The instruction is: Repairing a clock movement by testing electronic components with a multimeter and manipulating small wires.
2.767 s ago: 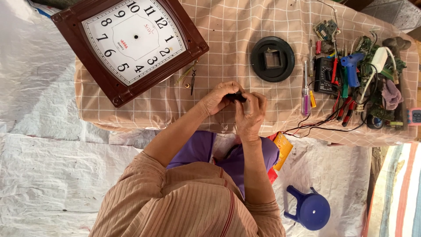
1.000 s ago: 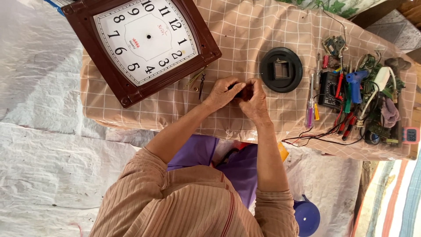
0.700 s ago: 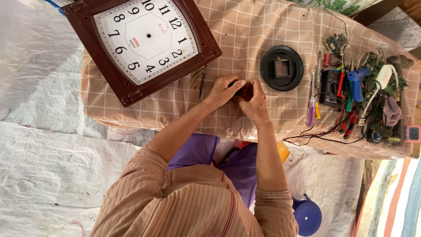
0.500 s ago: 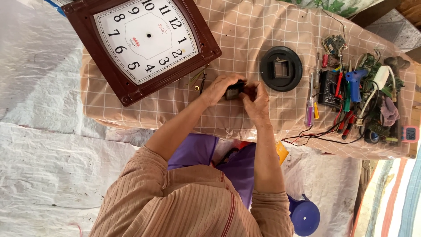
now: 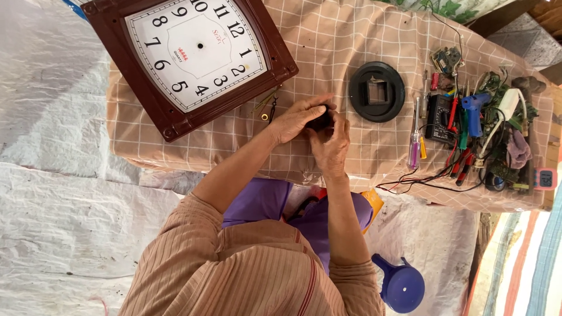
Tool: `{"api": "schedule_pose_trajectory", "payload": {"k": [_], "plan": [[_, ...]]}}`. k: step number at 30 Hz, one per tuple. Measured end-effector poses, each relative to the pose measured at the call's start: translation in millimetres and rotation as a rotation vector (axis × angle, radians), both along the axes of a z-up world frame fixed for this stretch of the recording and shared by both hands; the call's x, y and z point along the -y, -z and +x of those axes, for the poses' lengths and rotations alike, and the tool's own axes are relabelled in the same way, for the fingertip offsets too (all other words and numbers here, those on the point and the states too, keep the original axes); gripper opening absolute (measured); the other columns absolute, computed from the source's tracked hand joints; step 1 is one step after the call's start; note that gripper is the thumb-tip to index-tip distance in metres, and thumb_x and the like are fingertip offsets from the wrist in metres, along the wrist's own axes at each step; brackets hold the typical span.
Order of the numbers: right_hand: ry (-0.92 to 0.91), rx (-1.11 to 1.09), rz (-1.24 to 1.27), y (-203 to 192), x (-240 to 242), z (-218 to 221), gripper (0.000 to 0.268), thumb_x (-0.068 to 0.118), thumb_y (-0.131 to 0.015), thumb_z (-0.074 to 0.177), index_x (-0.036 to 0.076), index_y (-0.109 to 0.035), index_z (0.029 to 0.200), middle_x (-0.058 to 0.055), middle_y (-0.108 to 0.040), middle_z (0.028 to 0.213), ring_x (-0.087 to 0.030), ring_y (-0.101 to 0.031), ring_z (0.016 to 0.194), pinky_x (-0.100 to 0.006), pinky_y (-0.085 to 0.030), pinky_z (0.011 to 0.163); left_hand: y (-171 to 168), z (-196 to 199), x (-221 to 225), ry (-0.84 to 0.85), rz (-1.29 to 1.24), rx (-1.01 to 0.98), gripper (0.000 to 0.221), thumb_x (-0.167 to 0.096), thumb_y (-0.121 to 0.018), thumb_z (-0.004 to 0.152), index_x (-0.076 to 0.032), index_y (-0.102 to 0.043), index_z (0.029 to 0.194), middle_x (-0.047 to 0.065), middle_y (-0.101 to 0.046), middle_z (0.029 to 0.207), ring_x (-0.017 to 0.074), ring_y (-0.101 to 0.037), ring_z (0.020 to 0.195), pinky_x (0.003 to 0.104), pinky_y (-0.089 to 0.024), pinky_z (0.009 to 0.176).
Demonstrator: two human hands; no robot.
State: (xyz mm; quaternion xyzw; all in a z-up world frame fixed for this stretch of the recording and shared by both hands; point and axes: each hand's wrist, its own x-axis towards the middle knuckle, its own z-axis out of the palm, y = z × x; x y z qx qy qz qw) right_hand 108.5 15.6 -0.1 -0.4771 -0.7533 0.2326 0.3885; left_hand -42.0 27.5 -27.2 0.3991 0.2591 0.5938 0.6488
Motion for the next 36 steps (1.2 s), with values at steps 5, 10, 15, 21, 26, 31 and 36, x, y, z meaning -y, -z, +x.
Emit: {"api": "schedule_pose_trajectory", "payload": {"k": [5,10,15,21,26,31,36], "plan": [[-0.004,-0.129,-0.056,-3.6,-0.2,1.1,0.055,0.018,-0.083,0.088,0.007,-0.059,0.136,-0.022,-0.063,0.115,-0.043,-0.069,0.105,-0.05,-0.059,0.084,7.4,-1.8,-3.0,-0.039,0.005,-0.045,0.048,-0.027,-0.074,0.102,-0.012,-0.06,0.146,0.011,-0.063,0.138,0.0221,-0.054,0.13,0.045,-0.039,0.117],[-0.029,-0.249,-0.238,-30.3,12.6,3.2,0.042,0.023,-0.066,0.102,0.008,-0.06,0.14,-0.02,-0.068,0.121,-0.033,-0.068,0.111,-0.048,-0.058,0.091,10.1,3.9,-8.3,-0.052,-0.014,-0.064,0.046,-0.024,-0.082,0.095,-0.014,-0.067,0.138,0.009,-0.069,0.132,0.0188,-0.059,0.125,0.041,-0.043,0.113],[-0.1,-0.25,-0.232,-25.0,8.4,3.6,0.042,0.027,-0.059,0.107,0.01,-0.056,0.145,-0.017,-0.062,0.126,-0.034,-0.065,0.118,-0.049,-0.054,0.1,-1.0,1.6,-7.2,-0.119,-0.063,-0.01,0.037,-0.025,-0.084,0.092,-0.009,-0.071,0.123,0.007,-0.072,0.114,0.0167,-0.064,0.109,0.037,-0.05,0.103],[-0.102,-0.272,-0.173,3.6,3.8,8.5,0.052,0.019,-0.073,0.101,0.005,-0.054,0.147,-0.017,-0.055,0.124,-0.033,-0.062,0.118,-0.049,-0.052,0.102,-10.9,-2.1,-4.9,-0.123,-0.076,0.021,0.041,-0.026,-0.086,0.091,-0.009,-0.072,0.126,0.006,-0.073,0.114,0.0143,-0.063,0.107,0.036,-0.05,0.102],[-0.089,-0.331,-0.168,-12.7,8.1,5.1,0.039,0.02,-0.068,0.104,0.003,-0.061,0.139,-0.016,-0.061,0.121,-0.028,-0.063,0.118,-0.045,-0.051,0.102,-6.3,4.2,-5.5,-0.186,-0.075,-0.006,0.033,-0.025,-0.086,0.09,-0.01,-0.075,0.117,0.004,-0.073,0.106,0.0118,-0.063,0.102,0.032,-0.052,0.098],[-0.036,-0.311,-0.117,-12.9,10.0,9.5,0.026,0.018,-0.061,0.107,0.003,-0.068,0.127,-0.017,-0.068,0.113,-0.026,-0.068,0.109,-0.042,-0.056,0.093,-4.9,11.2,-7.2,-0.232,-0.059,-0.034,0.033,-0.025,-0.089,0.086,-0.009,-0.075,0.112,0.004,-0.072,0.099,0.0129,-0.065,0.096,0.032,-0.056,0.09],[0.009,-0.055,0.04,-39.1,12.7,0.0,0.018,0.006,-0.06,0.103,0.002,-0.072,0.115,-0.022,-0.072,0.091,-0.04,-0.074,0.085,-0.047,-0.06,0.069,-1.1,22.0,-10.9,-0.292,-0.085,-0.043,0.029,-0.023,-0.091,0.084,-0.008,-0.075,0.104,0.005,-0.073,0.089,0.0118,-0.066,0.088,0.029,-0.057,0.083]]}}
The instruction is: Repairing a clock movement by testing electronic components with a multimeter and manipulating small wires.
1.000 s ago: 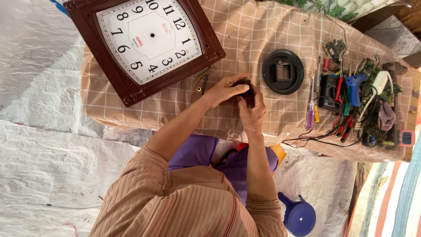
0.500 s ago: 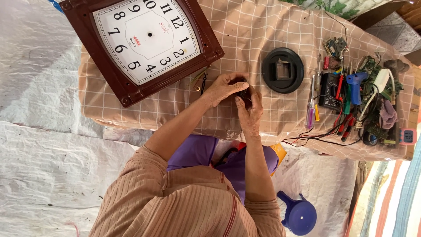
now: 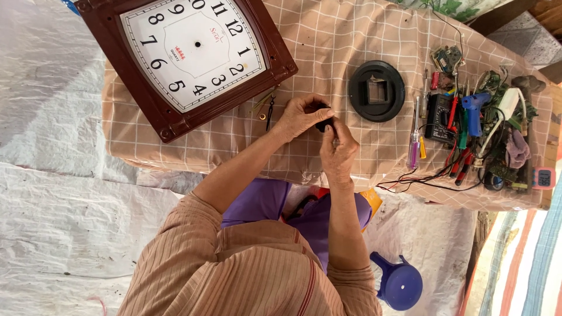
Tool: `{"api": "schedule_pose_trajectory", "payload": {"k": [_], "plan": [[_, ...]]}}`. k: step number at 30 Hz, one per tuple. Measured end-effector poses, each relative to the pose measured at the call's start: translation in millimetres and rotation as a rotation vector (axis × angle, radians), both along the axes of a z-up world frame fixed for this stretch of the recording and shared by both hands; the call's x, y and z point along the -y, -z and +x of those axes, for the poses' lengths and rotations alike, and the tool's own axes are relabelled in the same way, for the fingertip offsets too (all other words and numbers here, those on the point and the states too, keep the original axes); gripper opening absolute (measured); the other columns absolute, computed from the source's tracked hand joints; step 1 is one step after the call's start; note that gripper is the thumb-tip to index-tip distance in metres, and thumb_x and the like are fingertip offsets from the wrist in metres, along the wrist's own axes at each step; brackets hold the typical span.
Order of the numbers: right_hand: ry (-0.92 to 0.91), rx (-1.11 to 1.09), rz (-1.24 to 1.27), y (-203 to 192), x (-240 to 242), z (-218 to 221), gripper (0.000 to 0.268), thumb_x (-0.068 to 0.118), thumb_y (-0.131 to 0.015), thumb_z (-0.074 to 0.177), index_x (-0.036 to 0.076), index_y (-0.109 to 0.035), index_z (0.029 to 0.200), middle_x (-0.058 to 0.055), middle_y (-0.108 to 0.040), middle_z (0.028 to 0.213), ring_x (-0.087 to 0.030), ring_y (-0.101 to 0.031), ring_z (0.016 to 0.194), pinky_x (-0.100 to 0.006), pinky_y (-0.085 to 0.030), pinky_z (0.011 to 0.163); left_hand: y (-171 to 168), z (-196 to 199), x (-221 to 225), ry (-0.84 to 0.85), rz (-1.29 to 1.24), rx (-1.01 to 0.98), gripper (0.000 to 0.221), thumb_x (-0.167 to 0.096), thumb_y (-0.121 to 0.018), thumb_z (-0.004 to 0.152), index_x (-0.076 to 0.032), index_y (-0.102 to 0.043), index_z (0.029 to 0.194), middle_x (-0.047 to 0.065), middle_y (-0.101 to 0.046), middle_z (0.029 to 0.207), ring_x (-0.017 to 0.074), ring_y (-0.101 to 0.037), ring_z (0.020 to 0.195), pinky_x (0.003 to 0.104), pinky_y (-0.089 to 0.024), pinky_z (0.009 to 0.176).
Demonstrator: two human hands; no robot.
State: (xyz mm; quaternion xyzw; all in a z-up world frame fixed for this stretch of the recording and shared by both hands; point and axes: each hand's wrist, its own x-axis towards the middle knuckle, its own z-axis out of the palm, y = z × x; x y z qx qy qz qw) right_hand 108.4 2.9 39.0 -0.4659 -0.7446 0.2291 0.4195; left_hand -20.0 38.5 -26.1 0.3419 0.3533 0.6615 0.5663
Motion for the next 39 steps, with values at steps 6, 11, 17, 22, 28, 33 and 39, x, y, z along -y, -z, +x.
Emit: {"api": "schedule_pose_trajectory", "payload": {"k": [6,11,17,22,28,33,39], "plan": [[0.06,0.234,0.017,5.4,-4.7,9.0,0.013,0.006,-0.059,0.097,0.008,-0.07,0.102,-0.018,-0.074,0.08,-0.039,-0.074,0.077,-0.047,-0.061,0.06,5.8,8.6,-0.1,-0.091,-0.021,-0.102,0.034,-0.022,-0.096,0.077,-0.009,-0.075,0.101,0.005,-0.073,0.085,0.0111,-0.067,0.083,0.027,-0.058,0.078],[0.02,0.221,-0.025,-2.6,-2.6,8.5,0.013,0.005,-0.06,0.095,0.005,-0.069,0.103,-0.022,-0.073,0.08,-0.044,-0.073,0.077,-0.051,-0.06,0.06,-6.5,4.1,5.8,-0.121,-0.028,-0.177,0.035,-0.025,-0.095,0.077,-0.009,-0.074,0.1,0.007,-0.073,0.084,0.0129,-0.067,0.082,0.028,-0.058,0.076],[0.086,0.334,0.06,12.3,-0.8,10.2,0.01,0.006,-0.058,0.092,0.008,-0.065,0.099,-0.02,-0.073,0.077,-0.042,-0.073,0.071,-0.052,-0.059,0.058,-8.6,3.2,11.7,-0.208,0.018,-0.364,0.038,-0.03,-0.096,0.075,-0.013,-0.074,0.101,0.011,-0.073,0.085,0.019,-0.071,0.084,0.031,-0.057,0.076],[0.148,0.39,0.108,36.9,-2.5,11.4,0.009,0.006,-0.053,0.092,0.006,-0.059,0.099,-0.023,-0.072,0.077,-0.046,-0.072,0.068,-0.056,-0.057,0.056,-7.6,3.8,14.2,-0.262,0.046,-0.492,0.039,-0.036,-0.094,0.076,-0.016,-0.073,0.102,0.012,-0.074,0.087,0.0227,-0.073,0.087,0.034,-0.056,0.077],[0.186,0.413,0.233,53.2,-4.6,4.9,0.023,0.004,-0.052,0.09,0.002,-0.057,0.112,-0.022,-0.07,0.081,-0.046,-0.071,0.072,-0.056,-0.058,0.058,-10.5,2.8,15.6,-0.289,0.102,-0.509,0.035,-0.034,-0.09,0.081,-0.015,-0.071,0.103,0.013,-0.074,0.088,0.0259,-0.074,0.087,0.036,-0.057,0.076],[0.236,0.421,0.32,63.1,-7.1,1.8,0.029,0.008,-0.053,0.09,0.004,-0.058,0.118,-0.016,-0.067,0.087,-0.04,-0.072,0.078,-0.049,-0.061,0.065,-4.2,5.7,16.1,-0.295,0.124,-0.516,0.029,-0.03,-0.085,0.086,-0.016,-0.071,0.106,0.013,-0.075,0.09,0.0284,-0.075,0.09,0.037,-0.058,0.077],[0.075,0.258,0.211,51.2,-7.3,9.1,0.028,0.006,-0.049,0.099,0.004,-0.061,0.125,-0.019,-0.067,0.094,-0.046,-0.071,0.082,-0.051,-0.06,0.062,-8.0,3.6,14.3,-0.264,0.124,-0.388,0.023,-0.031,-0.081,0.092,-0.015,-0.072,0.104,0.013,-0.074,0.088,0.0194,-0.072,0.089,0.037,-0.057,0.08]]}}
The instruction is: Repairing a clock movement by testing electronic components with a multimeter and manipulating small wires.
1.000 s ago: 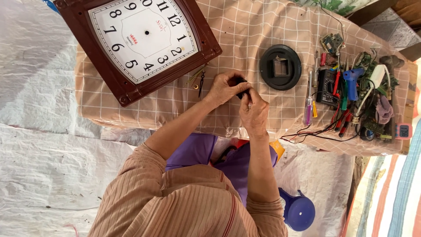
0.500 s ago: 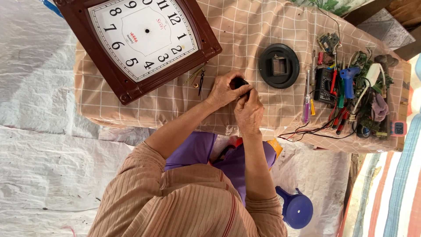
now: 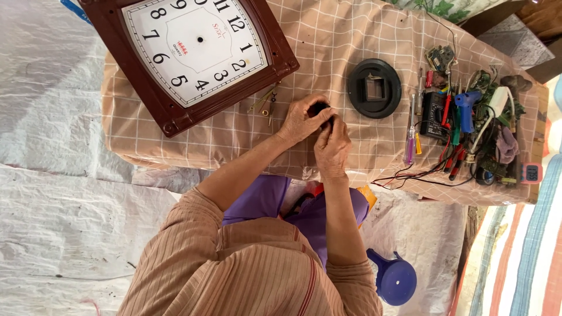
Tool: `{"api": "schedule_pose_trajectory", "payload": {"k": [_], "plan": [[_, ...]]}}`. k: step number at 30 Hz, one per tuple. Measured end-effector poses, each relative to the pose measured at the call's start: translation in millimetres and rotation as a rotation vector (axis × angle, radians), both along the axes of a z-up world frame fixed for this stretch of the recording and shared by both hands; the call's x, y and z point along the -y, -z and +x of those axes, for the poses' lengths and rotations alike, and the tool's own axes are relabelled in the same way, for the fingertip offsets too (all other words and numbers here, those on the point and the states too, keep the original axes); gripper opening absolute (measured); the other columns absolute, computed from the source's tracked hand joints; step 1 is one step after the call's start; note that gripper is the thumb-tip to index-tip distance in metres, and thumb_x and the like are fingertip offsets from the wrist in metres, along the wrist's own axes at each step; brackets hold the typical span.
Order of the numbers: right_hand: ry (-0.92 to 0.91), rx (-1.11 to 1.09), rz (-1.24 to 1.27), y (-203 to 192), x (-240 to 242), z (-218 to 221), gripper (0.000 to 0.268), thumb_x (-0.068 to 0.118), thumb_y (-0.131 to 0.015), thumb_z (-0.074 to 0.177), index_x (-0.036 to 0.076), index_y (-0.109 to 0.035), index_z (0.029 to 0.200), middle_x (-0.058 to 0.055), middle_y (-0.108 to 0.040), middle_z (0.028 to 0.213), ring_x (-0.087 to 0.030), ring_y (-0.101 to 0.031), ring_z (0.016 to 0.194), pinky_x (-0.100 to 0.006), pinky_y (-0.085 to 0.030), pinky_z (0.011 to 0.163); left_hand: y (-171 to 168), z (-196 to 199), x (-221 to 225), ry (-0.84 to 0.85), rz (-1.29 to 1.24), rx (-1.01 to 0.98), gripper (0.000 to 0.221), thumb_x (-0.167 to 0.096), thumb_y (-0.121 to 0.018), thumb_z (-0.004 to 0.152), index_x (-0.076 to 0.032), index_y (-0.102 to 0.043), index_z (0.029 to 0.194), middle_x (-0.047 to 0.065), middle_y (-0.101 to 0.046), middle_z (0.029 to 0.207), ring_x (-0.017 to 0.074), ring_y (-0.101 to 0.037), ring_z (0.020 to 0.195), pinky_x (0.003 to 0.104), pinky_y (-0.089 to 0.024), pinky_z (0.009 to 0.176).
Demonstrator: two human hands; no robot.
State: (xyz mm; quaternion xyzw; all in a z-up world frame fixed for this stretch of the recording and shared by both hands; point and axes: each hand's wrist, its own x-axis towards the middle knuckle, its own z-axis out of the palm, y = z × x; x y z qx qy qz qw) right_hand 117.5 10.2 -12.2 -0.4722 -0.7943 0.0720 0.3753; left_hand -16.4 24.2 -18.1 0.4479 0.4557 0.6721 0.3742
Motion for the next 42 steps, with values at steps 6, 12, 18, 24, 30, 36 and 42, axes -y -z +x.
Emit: {"api": "schedule_pose_trajectory", "payload": {"k": [6,12,18,24,30,36,42], "plan": [[-0.111,-0.236,-0.176,-27.7,8.7,-1.9,0.027,0.004,-0.051,0.1,0.002,-0.066,0.122,-0.024,-0.068,0.097,-0.048,-0.071,0.088,-0.051,-0.06,0.065,-4.3,-3.7,-0.3,0.081,-0.025,0.156,0.021,-0.036,-0.079,0.095,-0.016,-0.075,0.102,0.008,-0.073,0.087,0.0128,-0.067,0.088,0.033,-0.057,0.081],[-0.125,-0.503,-0.307,-8.5,5.7,11.4,0.023,0.011,-0.06,0.105,0.0,-0.068,0.124,-0.02,-0.067,0.108,-0.031,-0.072,0.092,-0.04,-0.062,0.077,-0.3,1.1,-4.3,0.173,0.026,0.393,0.015,-0.022,-0.079,0.095,-0.01,-0.075,0.105,0.005,-0.073,0.092,0.0112,-0.064,0.093,0.032,-0.055,0.088],[-0.122,-0.553,-0.319,-22.2,16.0,10.3,0.024,0.01,-0.064,0.105,-0.001,-0.067,0.126,-0.019,-0.064,0.116,-0.029,-0.071,0.101,-0.04,-0.062,0.082,-4.5,-0.4,1.6,0.25,0.009,0.47,0.022,-0.022,-0.082,0.092,-0.01,-0.076,0.109,0.004,-0.075,0.096,0.0114,-0.066,0.096,0.033,-0.054,0.092],[-0.062,-0.386,-0.267,-24.0,13.6,11.7,0.019,0.004,-0.063,0.103,-0.002,-0.07,0.12,-0.021,-0.066,0.102,-0.035,-0.074,0.087,-0.042,-0.062,0.069,-6.9,1.6,1.3,0.274,0.048,0.46,0.023,-0.016,-0.087,0.086,-0.008,-0.077,0.105,0.004,-0.074,0.094,0.0109,-0.067,0.093,0.03,-0.055,0.09],[-0.065,-0.322,-0.259,-34.0,16.7,1.2,0.023,0.006,-0.059,0.104,0.001,-0.067,0.124,-0.023,-0.067,0.102,-0.037,-0.073,0.088,-0.046,-0.061,0.067,-0.9,2.8,2.6,0.269,0.061,0.414,0.025,-0.015,-0.087,0.086,-0.007,-0.075,0.107,0.006,-0.072,0.097,0.0131,-0.065,0.095,0.033,-0.055,0.091],[-0.129,-0.27,-0.276,-9.0,3.8,6.8,0.055,0.035,-0.062,0.107,0.004,-0.046,0.151,-0.027,-0.058,0.133,-0.047,-0.063,0.118,-0.057,-0.055,0.094,1.5,-4.6,2.8,0.417,0.049,0.427,0.037,-0.013,-0.079,0.093,-0.009,-0.067,0.127,0.008,-0.069,0.117,0.0192,-0.062,0.112,0.04,-0.049,0.104],[-0.073,-0.206,-0.129,3.2,-6.2,3.4,0.06,0.042,-0.071,0.1,0.005,-0.054,0.143,-0.018,-0.056,0.122,-0.04,-0.067,0.109,-0.048,-0.059,0.089,18.5,0.8,-1.4,0.494,-0.041,0.497,0.042,-0.026,-0.065,0.102,-0.006,-0.062,0.138,0.015,-0.063,0.134,0.0262,-0.053,0.127,0.048,-0.036,0.117]]}}
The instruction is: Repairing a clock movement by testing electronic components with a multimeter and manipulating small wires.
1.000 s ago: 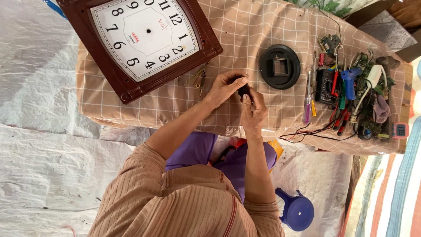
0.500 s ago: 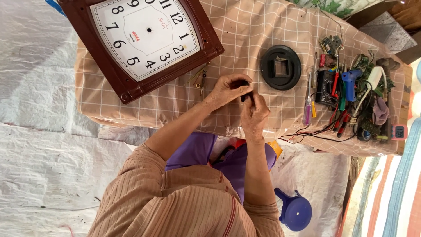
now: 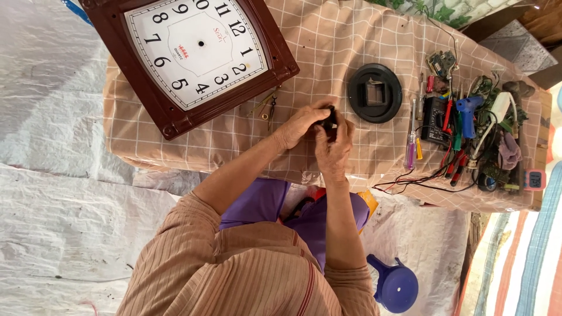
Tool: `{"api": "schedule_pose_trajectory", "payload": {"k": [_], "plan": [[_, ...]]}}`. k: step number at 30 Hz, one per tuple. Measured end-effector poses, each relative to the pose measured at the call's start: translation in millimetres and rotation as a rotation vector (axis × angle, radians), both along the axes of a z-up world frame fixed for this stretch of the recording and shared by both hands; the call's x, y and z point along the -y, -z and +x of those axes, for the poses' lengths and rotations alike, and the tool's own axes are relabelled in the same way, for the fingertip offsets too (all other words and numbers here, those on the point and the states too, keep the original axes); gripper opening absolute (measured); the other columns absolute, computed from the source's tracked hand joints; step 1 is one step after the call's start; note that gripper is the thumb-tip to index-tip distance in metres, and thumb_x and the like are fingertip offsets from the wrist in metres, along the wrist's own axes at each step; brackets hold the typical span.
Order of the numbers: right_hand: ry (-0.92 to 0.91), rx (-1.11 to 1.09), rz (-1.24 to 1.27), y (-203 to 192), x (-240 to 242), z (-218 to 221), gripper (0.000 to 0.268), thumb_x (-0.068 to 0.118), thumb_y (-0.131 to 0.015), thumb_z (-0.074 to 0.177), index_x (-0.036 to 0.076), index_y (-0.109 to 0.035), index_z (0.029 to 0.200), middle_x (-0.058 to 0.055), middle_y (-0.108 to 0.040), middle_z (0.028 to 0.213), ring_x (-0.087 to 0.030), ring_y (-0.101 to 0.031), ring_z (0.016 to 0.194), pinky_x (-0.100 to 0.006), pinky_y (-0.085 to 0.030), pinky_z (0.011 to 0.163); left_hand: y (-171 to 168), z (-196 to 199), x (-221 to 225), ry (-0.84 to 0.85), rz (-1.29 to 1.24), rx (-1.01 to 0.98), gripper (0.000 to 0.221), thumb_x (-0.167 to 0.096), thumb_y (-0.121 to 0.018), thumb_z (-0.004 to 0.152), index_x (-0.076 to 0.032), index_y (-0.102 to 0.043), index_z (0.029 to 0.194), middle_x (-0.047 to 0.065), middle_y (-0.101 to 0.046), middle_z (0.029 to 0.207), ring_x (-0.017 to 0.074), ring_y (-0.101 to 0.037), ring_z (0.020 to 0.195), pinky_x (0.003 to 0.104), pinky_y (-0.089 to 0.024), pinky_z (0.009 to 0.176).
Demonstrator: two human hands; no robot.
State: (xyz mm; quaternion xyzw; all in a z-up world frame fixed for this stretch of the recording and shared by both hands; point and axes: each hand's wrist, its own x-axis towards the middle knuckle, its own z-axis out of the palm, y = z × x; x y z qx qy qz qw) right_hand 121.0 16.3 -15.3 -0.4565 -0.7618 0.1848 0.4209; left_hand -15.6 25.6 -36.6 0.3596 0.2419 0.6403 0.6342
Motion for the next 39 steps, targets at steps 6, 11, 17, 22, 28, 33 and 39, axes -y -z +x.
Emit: {"api": "schedule_pose_trajectory", "payload": {"k": [6,11,17,22,28,33,39], "plan": [[0.047,0.201,0.205,-42.3,15.4,-22.7,0.053,0.049,-0.064,0.101,0.016,-0.059,0.142,-0.011,-0.048,0.123,-0.036,-0.055,0.105,-0.047,-0.052,0.089,6.1,-2.9,-5.8,0.113,-0.198,0.072,0.049,-0.046,-0.062,0.105,-0.007,-0.066,0.135,0.018,-0.069,0.125,0.0285,-0.064,0.117,0.049,-0.044,0.112],[0.036,0.282,0.262,-32.3,8.4,-19.0,0.046,0.053,-0.066,0.098,0.02,-0.066,0.131,-0.006,-0.048,0.129,-0.028,-0.047,0.106,-0.041,-0.042,0.09,25.3,0.9,-13.3,0.151,-0.343,0.225,0.052,-0.056,-0.067,0.098,-0.01,-0.072,0.122,0.015,-0.075,0.11,0.0266,-0.071,0.103,0.046,-0.053,0.101],[0.043,0.274,0.466,-22.6,-9.8,-20.8,0.02,0.04,-0.065,0.101,0.021,-0.071,0.103,-0.001,-0.058,0.109,-0.024,-0.048,0.097,-0.036,-0.038,0.086,-5.5,-4.6,-6.2,0.202,-0.466,0.174,0.049,-0.058,-0.067,0.095,-0.01,-0.074,0.102,0.009,-0.072,0.087,0.0201,-0.068,0.085,0.038,-0.057,0.088],[0.108,0.269,0.501,-3.4,-21.1,-35.3,0.02,0.038,-0.067,0.101,0.02,-0.071,0.09,0.0,-0.058,0.094,-0.02,-0.046,0.085,-0.033,-0.036,0.087,-1.4,-3.9,-14.2,0.176,-0.543,0.201,0.044,-0.053,-0.067,0.094,-0.01,-0.075,0.09,0.01,-0.071,0.076,0.0187,-0.066,0.077,0.034,-0.055,0.081],[0.022,0.159,0.513,-18.8,-23.4,-45.5,0.018,0.023,-0.065,0.101,0.015,-0.064,0.085,-0.001,-0.056,0.085,-0.024,-0.05,0.08,-0.036,-0.039,0.08,-1.3,-3.0,-19.3,0.194,-0.568,0.178,0.058,-0.053,-0.059,0.096,-0.002,-0.073,0.075,0.017,-0.071,0.069,0.0218,-0.067,0.072,0.033,-0.055,0.076],[0.007,0.104,0.523,-0.7,-31.6,-43.0,0.015,0.015,-0.068,0.097,0.013,-0.063,0.083,-0.003,-0.059,0.087,-0.024,-0.051,0.081,-0.033,-0.044,0.077,6.2,1.1,-21.6,0.071,-0.61,0.195,0.044,-0.048,-0.071,0.093,-0.005,-0.074,0.083,0.009,-0.066,0.071,0.0184,-0.061,0.073,0.033,-0.053,0.073],[-0.05,0.045,0.437,2.0,-35.2,-42.3,0.018,0.015,-0.064,0.102,0.01,-0.063,0.085,-0.006,-0.061,0.089,-0.027,-0.052,0.082,-0.037,-0.042,0.08,-0.2,-3.4,-22.4,0.095,-0.646,0.272,0.052,-0.057,-0.07,0.09,-0.007,-0.067,0.076,0.009,-0.065,0.069,0.0187,-0.062,0.072,0.032,-0.051,0.072]]}}
